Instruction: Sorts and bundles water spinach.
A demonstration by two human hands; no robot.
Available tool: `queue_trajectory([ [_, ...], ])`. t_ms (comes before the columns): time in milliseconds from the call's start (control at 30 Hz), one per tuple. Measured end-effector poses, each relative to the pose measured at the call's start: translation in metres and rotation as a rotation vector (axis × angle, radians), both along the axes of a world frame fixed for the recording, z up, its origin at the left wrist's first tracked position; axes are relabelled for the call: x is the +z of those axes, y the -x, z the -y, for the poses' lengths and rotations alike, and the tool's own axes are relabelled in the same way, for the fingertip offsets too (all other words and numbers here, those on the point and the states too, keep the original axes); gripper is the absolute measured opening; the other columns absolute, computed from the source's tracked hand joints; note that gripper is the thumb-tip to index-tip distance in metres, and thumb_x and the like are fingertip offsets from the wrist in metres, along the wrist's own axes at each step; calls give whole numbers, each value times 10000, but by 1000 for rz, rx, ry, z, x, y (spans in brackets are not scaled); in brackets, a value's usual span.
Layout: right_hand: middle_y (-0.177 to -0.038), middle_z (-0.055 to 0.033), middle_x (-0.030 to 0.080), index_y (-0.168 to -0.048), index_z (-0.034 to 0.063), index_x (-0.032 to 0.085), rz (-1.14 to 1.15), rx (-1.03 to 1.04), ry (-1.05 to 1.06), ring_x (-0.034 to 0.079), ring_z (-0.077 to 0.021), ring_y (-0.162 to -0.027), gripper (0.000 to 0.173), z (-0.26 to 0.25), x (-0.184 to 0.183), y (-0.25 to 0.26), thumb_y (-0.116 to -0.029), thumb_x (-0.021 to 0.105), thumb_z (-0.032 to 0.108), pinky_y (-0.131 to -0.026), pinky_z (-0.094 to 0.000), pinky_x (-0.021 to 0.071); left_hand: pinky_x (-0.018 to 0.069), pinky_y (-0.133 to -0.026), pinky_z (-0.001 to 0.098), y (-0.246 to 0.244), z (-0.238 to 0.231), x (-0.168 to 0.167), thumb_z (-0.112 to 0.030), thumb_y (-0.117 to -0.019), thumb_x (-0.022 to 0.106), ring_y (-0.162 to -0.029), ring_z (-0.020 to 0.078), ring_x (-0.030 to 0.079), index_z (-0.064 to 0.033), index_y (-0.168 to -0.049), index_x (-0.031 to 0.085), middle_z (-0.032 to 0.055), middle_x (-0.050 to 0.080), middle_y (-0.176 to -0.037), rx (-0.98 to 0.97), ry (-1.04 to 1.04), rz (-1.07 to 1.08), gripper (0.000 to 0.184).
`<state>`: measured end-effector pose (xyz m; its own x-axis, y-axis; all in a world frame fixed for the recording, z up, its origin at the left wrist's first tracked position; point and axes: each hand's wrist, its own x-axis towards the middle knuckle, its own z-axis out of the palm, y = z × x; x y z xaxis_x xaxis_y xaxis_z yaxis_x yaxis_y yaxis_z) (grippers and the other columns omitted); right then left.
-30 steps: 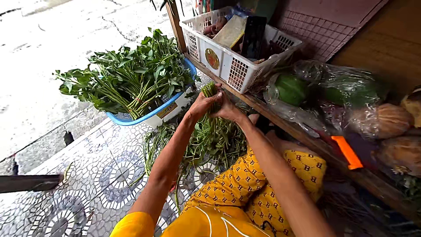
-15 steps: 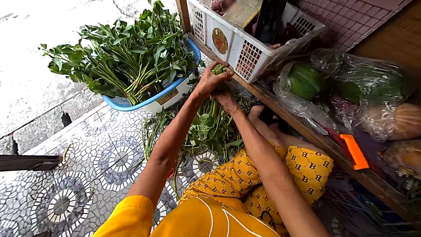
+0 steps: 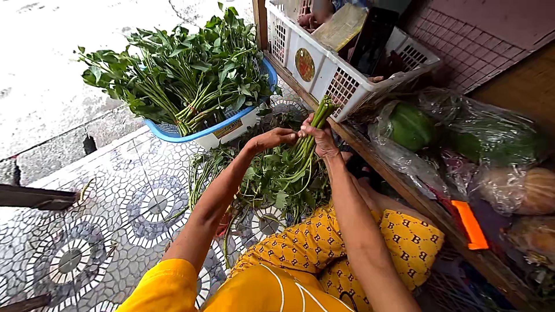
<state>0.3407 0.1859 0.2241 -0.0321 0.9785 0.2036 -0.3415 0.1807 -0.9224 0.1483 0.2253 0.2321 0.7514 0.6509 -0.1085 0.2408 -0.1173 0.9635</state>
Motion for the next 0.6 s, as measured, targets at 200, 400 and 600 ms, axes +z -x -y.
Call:
queue_trajectory([
  [200, -723, 42, 640, -929, 155, 554, -159, 55, -14, 664, -119, -669, 180, -4, -13, -9, -844, 628, 15, -734, -324, 613, 502, -948, 257, 6, 5, -23, -166, -1083, 491, -1013, 34, 629, 7, -1262, 672, 72, 703, -1157, -39, -24, -45, 307],
  [400, -861, -15, 685, -1008, 115, 543, -168, -30, 48, 717, -185, -811, 154, -4, -12, -10, -902, 563, 6, -843, -411, 632, 552, -852, 347, -5, 13, -18, -207, -998, 678, -873, 111, 680, -42, -1174, 725, 75, 742, -1018, 181, -161, -134, 245],
  [600, -702, -10, 688, -1026, 63, 580, -131, -160, 95, 701, -133, -638, 58, -6, -17, 0, -990, 534, 64, -683, -301, 627, 534, -934, 533, -23, 74, -41, -214, -1026, 639, -1081, 385, 648, 9, -1239, 605, 225, 649, -1154, 421, -667, -222, 311],
])
